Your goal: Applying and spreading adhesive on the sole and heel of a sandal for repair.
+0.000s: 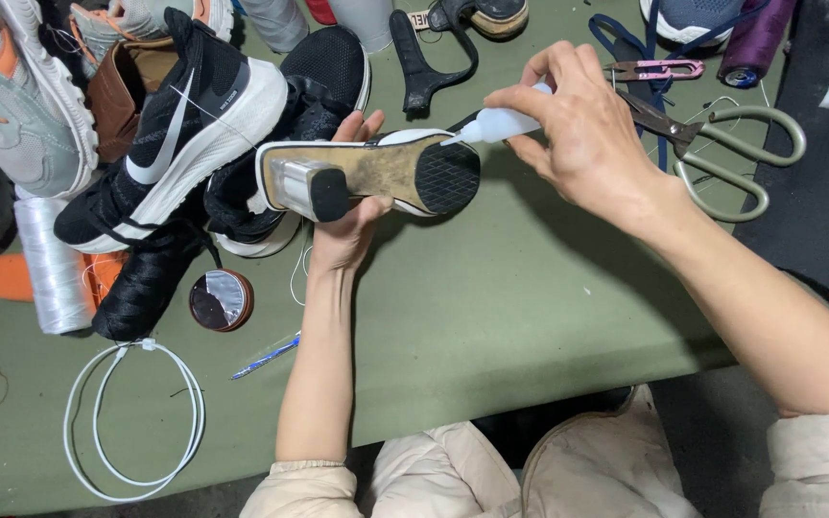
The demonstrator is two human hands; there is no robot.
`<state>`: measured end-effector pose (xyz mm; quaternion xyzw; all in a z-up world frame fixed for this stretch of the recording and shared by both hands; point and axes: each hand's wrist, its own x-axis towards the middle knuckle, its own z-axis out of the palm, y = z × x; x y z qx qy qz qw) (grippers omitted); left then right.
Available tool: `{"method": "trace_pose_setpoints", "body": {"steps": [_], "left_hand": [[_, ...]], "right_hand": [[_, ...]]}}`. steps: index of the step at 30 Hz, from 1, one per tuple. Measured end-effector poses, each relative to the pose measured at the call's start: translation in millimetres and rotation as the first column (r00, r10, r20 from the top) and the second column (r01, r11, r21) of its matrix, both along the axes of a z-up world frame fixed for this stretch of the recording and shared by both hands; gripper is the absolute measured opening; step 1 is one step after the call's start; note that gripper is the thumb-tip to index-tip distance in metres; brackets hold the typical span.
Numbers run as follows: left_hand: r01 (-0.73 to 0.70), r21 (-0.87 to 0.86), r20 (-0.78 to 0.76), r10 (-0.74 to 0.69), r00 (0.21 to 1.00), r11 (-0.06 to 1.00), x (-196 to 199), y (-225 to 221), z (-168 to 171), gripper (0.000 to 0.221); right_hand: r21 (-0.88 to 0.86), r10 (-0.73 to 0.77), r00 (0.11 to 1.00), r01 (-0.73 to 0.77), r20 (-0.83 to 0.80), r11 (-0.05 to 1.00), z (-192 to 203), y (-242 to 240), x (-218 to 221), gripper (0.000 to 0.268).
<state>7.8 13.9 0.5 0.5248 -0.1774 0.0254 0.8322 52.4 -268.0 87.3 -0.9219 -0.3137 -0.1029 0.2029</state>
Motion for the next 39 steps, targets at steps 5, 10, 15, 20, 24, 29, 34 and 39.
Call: {"method": "trace_pose_setpoints", "body": {"steps": [5,10,15,20,24,29,34,39], "left_hand": [[0.055,-0.254,-0.153,-0.096,0.983,0.966,1.8,1.0,-8.3,0.079],[0.056,-0.326,-0.106,-0.096,0.99,0.944,6.0,5.1,-18.0,0.074],[0.107,-0.372,-0.08,-0.147,0.986,0.922,6.4,4.1,-16.3,0.073],[0.076,-0.359,-0.085,-0.114,0.99,0.93,6.1,3.2,-13.5,0.073],[0.104,-0.363,-0.081,-0.142,0.986,0.926,6.1,4.3,-16.0,0.074],[0.135,-0.342,-0.047,-0.16,0.986,0.93,5.7,3.6,-13.0,0.071],[0.127,-0.314,-0.03,-0.143,0.989,0.941,5.4,3.3,-12.4,0.07],[0.124,-0.265,-0.015,-0.133,0.991,0.956,3.8,3.1,-9.1,0.07]], "right_hand": [[-0.029,0.04,0.966,-0.034,0.254,0.999,-5.6,0.7,-0.9,0.043],[-0.051,0.056,0.961,-0.044,0.271,0.998,-2.8,5.9,-4.7,0.043],[-0.09,0.067,0.959,-0.044,0.276,0.995,-4.9,13.5,-4.1,0.041],[-0.144,0.05,0.939,-0.001,0.34,0.99,-8.3,16.3,-2.9,0.047],[-0.167,0.046,0.937,0.013,0.346,0.986,-6.4,13.9,-4.2,0.046],[-0.137,0.05,0.944,-0.005,0.326,0.991,-5.4,16.0,-6.6,0.045],[-0.166,0.055,0.901,0.019,0.429,0.986,-2.9,20.2,-8.3,0.037],[-0.189,0.065,0.862,0.037,0.504,0.981,1.1,21.3,-10.6,0.036]]}}
